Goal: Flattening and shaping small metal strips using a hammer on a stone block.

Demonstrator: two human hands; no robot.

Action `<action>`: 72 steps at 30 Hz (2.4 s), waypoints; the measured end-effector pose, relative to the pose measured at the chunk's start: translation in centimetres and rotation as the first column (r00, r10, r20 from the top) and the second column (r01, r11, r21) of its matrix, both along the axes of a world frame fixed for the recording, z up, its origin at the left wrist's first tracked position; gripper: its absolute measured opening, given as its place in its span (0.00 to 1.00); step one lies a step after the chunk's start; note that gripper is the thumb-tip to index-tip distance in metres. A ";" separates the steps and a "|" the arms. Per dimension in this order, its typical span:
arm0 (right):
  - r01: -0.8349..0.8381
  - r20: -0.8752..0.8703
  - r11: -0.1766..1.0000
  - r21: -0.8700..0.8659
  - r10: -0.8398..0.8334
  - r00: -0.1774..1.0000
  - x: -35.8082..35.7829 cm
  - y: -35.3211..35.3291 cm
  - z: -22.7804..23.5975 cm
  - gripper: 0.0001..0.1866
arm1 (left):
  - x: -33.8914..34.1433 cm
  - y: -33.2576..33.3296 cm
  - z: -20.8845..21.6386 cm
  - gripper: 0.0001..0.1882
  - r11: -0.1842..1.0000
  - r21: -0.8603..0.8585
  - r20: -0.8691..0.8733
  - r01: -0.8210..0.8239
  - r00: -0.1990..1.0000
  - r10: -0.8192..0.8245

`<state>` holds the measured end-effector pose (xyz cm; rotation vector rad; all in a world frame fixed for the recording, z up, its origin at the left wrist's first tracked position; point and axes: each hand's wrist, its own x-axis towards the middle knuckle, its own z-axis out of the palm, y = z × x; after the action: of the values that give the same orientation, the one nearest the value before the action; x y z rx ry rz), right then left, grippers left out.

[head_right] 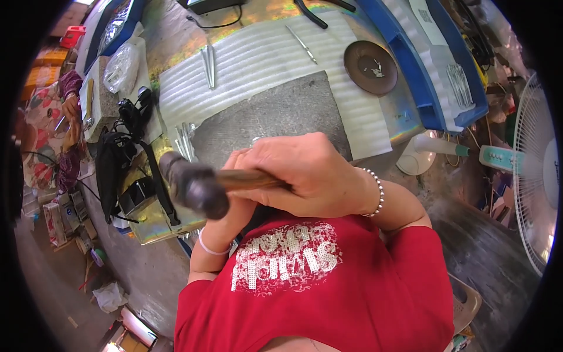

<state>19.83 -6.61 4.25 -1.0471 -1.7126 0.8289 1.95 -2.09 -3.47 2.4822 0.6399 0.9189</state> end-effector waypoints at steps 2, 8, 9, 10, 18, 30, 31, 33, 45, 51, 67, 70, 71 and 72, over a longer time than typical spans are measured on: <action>-0.045 0.056 0.999 -0.006 0.045 0.997 -0.2 0.6 0.3 0.11 | 0.2 0.0 2.3 0.15 0.955 -0.296 -0.044 -0.006 0.999 -0.008; 0.116 0.034 0.982 -0.147 -0.113 0.993 -0.2 -1.3 3.0 0.18 | -0.2 0.4 0.6 0.13 0.995 -0.095 -0.009 -0.028 1.000 0.027; 0.092 -0.004 0.966 -0.243 -0.096 0.995 0.4 -2.4 3.0 0.22 | -0.4 0.4 0.7 0.13 0.994 -0.111 -0.021 -0.023 1.000 0.020; 0.103 0.111 0.972 -0.211 -0.081 0.990 0.8 -3.0 3.9 0.22 | -0.3 0.4 0.5 0.11 0.992 -0.120 0.022 -0.026 0.999 0.029; 0.053 0.466 0.998 -0.040 -0.029 0.884 1.5 -4.6 6.4 0.27 | -0.5 0.6 0.6 0.13 0.983 -0.181 -0.033 -0.032 0.999 0.026; 0.053 0.515 0.998 -0.026 -0.032 0.856 0.9 -4.9 4.9 0.31 | -0.2 0.7 0.6 0.11 0.980 -0.194 -0.023 -0.033 0.999 0.030; 0.055 0.518 0.998 -0.026 -0.034 0.855 0.9 -4.9 4.9 0.31 | -0.3 0.7 0.5 0.10 0.981 -0.190 -0.037 -0.037 0.999 0.031; 0.052 0.495 0.998 -0.023 -0.034 0.868 0.9 -4.9 4.8 0.31 | -0.3 0.7 0.7 0.10 0.982 -0.185 -0.042 -0.038 0.999 0.031; 0.306 0.516 0.930 -0.204 -0.164 0.841 0.3 -6.0 8.9 0.24 | -0.1 0.7 0.0 0.09 0.991 -0.131 0.050 -0.028 0.998 0.034; 0.151 0.226 0.984 -0.095 -0.127 0.966 1.0 -8.4 8.6 0.19 | 0.3 0.4 1.0 0.08 0.992 -0.128 0.054 0.003 0.999 0.004; 0.430 0.585 0.902 0.029 -0.364 0.725 1.9 -2.9 -0.5 0.21 | -3.1 1.7 3.9 0.08 0.012 -0.749 0.598 0.662 0.669 0.441; 0.489 0.700 0.872 -0.014 -0.340 0.628 2.0 -2.3 -4.0 0.24 | -3.2 1.9 4.1 0.08 -0.042 -0.713 0.593 0.700 0.635 0.495; 0.505 0.744 0.863 -0.005 -0.334 0.579 1.8 -2.2 -4.4 0.25 | -3.2 2.0 4.0 0.08 -0.044 -0.718 0.588 0.695 0.639 0.497; 0.503 0.739 0.864 -0.013 -0.331 0.587 1.6 -2.1 -4.6 0.25 | -3.3 2.0 3.8 0.09 -0.044 -0.726 0.583 0.686 0.648 0.490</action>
<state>21.42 -8.72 -0.32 -2.0550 -1.8708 0.2839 -1.32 -0.07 0.29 0.4839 0.4194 0.7638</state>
